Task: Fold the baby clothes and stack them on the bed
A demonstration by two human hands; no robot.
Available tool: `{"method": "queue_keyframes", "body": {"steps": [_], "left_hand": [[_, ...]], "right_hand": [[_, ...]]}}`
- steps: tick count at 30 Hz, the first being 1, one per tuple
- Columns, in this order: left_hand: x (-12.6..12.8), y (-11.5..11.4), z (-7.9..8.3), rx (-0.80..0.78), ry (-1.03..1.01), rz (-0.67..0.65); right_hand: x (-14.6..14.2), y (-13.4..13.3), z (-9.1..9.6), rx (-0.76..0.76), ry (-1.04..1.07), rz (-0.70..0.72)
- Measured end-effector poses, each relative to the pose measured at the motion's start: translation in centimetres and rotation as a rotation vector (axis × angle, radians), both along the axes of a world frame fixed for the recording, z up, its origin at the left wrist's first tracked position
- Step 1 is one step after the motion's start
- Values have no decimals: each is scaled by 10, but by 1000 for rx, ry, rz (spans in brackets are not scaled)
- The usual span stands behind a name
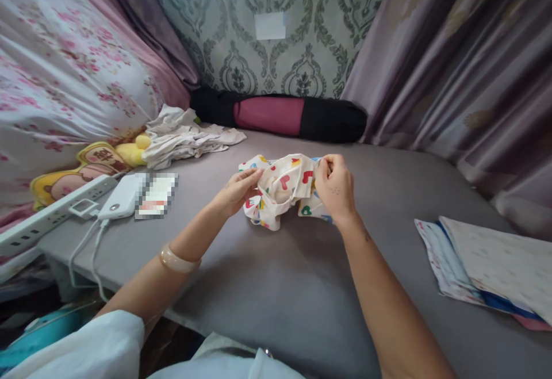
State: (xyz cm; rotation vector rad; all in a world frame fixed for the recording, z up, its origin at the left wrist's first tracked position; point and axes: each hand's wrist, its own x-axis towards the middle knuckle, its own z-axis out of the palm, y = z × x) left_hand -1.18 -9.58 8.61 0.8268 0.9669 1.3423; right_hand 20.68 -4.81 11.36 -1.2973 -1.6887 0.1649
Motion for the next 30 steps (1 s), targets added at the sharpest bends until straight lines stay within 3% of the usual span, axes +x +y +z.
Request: {"method": "queue_keyframes", "body": {"steps": [6,10,13,19,24,30], "left_hand": [[-1,-42,-5,-11,147,118],[9,-64,-17,-121,288,8],[18,-69,-24,-173,351,-63],[27,-60,-30,-126,228,23],[16,-54,-20,-73,95,158],[-9,-49,12,34,133,368]], "right_hand": [[5,5,-2,-31,-21,-6],[6,5,0,-34,-24,-9],[5,2,4,-46,-34,-4],[11,-10,15,-25,-60,27],[32,-19,22,-42,-110,113],[57,-39,43,-126,-204,171]]}}
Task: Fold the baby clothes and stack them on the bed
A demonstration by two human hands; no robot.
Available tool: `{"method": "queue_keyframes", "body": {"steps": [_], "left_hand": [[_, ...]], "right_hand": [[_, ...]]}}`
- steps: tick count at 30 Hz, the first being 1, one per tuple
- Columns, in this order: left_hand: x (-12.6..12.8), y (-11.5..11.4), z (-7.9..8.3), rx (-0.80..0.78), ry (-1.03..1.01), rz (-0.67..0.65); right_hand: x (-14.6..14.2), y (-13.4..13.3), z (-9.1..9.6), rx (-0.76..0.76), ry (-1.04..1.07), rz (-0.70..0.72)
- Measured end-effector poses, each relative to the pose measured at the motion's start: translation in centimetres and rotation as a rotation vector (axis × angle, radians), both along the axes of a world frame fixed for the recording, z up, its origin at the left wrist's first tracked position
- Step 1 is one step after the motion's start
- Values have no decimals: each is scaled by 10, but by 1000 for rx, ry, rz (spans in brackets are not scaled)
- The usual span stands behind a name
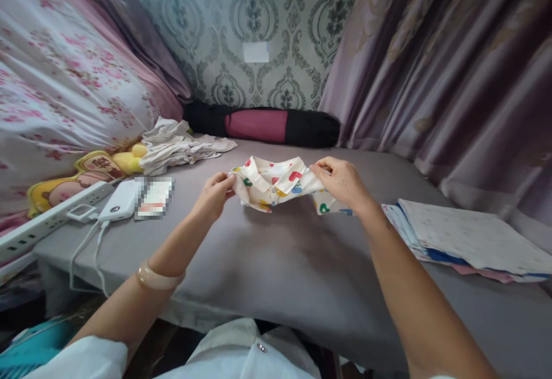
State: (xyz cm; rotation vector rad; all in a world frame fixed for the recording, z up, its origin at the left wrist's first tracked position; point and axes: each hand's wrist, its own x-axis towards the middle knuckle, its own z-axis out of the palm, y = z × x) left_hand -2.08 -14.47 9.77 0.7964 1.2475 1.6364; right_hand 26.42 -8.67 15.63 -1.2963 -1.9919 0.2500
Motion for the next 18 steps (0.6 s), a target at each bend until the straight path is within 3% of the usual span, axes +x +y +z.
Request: {"method": "queue_keyframes", "body": {"steps": [3,6,10,15,18], "left_hand": [[-12,0,22,110,93,2],[-23,-2,47,217,214,-101],[-33,-9,87,215,390,-253],[-51,-22,153,160,546,-390],[-65,-24,199,219,608,-451]], "right_hand": [[11,-15,19,-97,-34,63],[19,-30,43,-163,-72,114],[25,-50,81,-266,-85,134],[36,-62,137,-328,-142,95],[43,-61,172,-301,-130,49]]}}
